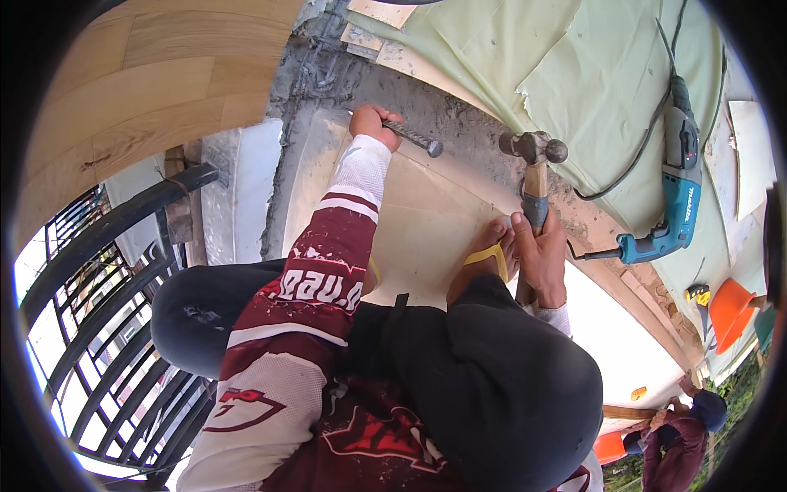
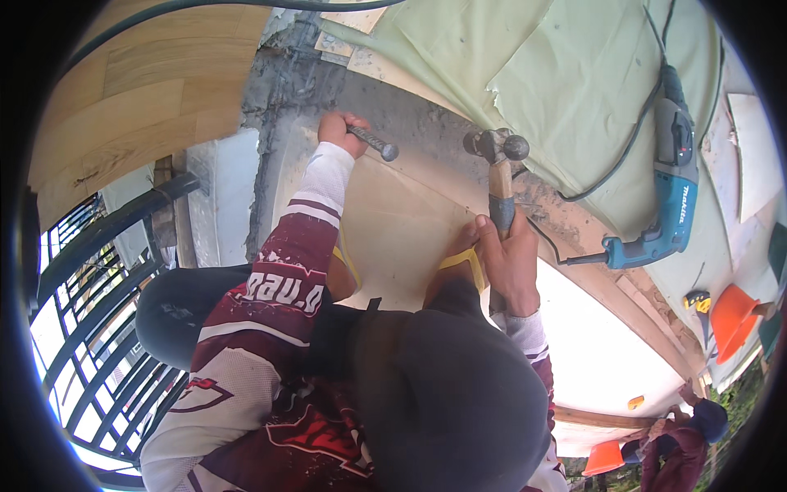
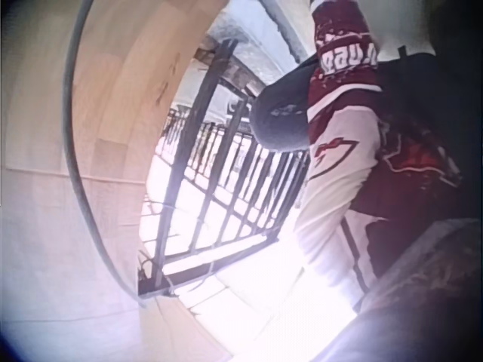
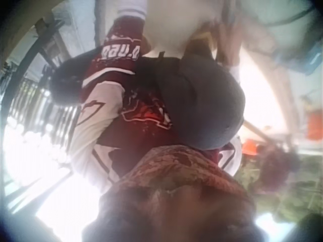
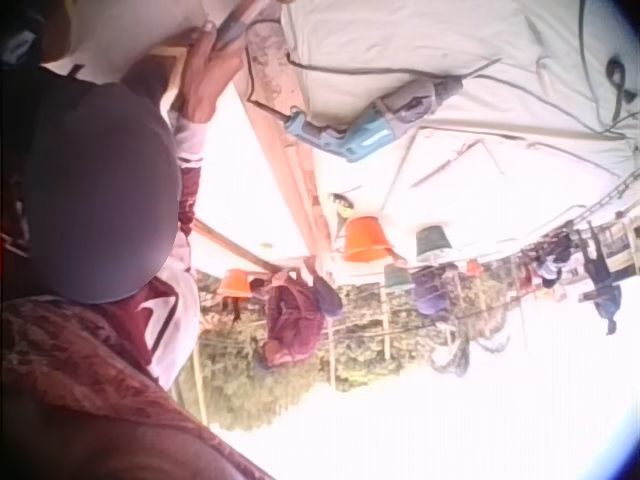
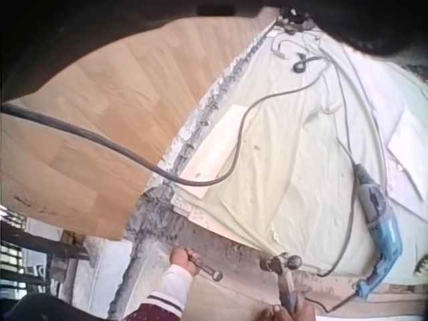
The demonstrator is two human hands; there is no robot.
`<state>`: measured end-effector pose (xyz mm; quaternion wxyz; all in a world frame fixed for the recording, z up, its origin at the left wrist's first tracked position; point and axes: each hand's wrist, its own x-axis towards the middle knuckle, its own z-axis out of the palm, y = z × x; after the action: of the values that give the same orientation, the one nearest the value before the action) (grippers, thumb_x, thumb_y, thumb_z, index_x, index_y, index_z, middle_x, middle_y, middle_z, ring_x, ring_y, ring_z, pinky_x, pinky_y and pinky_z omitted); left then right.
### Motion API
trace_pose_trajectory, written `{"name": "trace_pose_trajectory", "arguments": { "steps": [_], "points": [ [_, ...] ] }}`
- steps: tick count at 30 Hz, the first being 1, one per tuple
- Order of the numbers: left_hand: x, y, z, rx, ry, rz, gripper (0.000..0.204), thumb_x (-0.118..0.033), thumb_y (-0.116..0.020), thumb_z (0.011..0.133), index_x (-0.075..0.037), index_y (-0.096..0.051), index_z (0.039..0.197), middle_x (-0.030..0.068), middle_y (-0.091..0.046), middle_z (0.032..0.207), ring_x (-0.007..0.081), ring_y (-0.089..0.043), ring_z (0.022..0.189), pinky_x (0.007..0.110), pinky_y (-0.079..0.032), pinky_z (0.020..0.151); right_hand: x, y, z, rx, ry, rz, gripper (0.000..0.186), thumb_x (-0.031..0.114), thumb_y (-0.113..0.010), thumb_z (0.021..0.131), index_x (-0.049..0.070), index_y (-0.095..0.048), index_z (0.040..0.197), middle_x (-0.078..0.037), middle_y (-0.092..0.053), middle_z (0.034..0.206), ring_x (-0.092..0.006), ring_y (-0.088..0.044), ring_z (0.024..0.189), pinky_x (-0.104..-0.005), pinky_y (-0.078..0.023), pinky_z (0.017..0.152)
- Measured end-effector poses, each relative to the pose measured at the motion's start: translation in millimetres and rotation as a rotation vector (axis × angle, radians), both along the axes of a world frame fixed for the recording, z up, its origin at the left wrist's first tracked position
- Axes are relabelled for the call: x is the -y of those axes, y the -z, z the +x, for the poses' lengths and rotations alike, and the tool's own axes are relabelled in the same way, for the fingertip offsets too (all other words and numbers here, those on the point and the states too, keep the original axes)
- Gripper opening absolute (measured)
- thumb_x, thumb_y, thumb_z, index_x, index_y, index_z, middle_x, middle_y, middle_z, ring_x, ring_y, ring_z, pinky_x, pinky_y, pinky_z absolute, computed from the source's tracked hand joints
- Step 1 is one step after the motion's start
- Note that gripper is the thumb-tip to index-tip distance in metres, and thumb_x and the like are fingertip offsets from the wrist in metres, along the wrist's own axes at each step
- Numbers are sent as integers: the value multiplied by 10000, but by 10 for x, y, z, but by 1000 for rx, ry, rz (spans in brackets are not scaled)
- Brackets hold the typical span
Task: The person uses a hammer and chisel to chip away at a concrete edge, then uses a reciprocating saw to cut along the same line. The person repeats chiseling and sawing to clear the area.
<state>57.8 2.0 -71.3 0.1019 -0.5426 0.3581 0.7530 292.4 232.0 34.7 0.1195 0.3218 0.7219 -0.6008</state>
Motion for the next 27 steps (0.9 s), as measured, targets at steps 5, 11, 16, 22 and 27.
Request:
{"name": "trace_pose_trajectory", "arguments": {
  "steps": [5, 11, 16, 22, 27],
  "points": [
    [-95, -7, -114, 30, -81, 61, 204, -152, -312, 958, -60, -431, 820, 30, -423, 653, 138, -407, 533, 269, -380, 468, -16, 32, 5, 40, 2, 28, 290, 234, -652, 953, -39, -560, 985, -111, -603, 729, -159, -561, 653, -333, -473, 614],
    [-275, -182, -182, -56, -124, 22, 158, -83, -323, 913, -49, -459, 840, 33, -426, 652, 144, -405, 540, 281, -383, 480, 10, 55, -10, 71, -23, 35, 281, 226, -657, 950, -36, -560, 982, -103, -597, 716, -149, -554, 649, -328, -472, 606],
    [-321, -320, -297, -117, -221, -57, 147, -6, -310, 846, -52, -442, 801, 41, -414, 656, 162, -393, 559, 301, -367, 497, 85, 33, -41, 54, 8, -20, 279, 210, -662, 950, -45, -574, 1021, -89, -604, 725, -141, -553, 663, -324, -477, 616],
    [-28, -230, -407, -76, -224, -15, 159, -5, -292, 837, -56, -430, 776, 37, -419, 660, 163, -379, 541, 299, -366, 491, 170, 48, -88, 2, -19, -50, 291, 228, -672, 964, -34, -574, 1047, -36, -581, 729, -92, -537, 617, -272, -452, 561],
    [149, -80, -451, -113, -194, -2, 153, -35, -312, 881, -36, -464, 862, 16, -394, 641, 131, -409, 520, 273, -375, 467, 186, 27, -26, -91, -37, -17, 305, 204, -674, 950, -42, -583, 1106, -73, -625, 749, -139, -571, 652, -301, -472, 608]
  ]
}}
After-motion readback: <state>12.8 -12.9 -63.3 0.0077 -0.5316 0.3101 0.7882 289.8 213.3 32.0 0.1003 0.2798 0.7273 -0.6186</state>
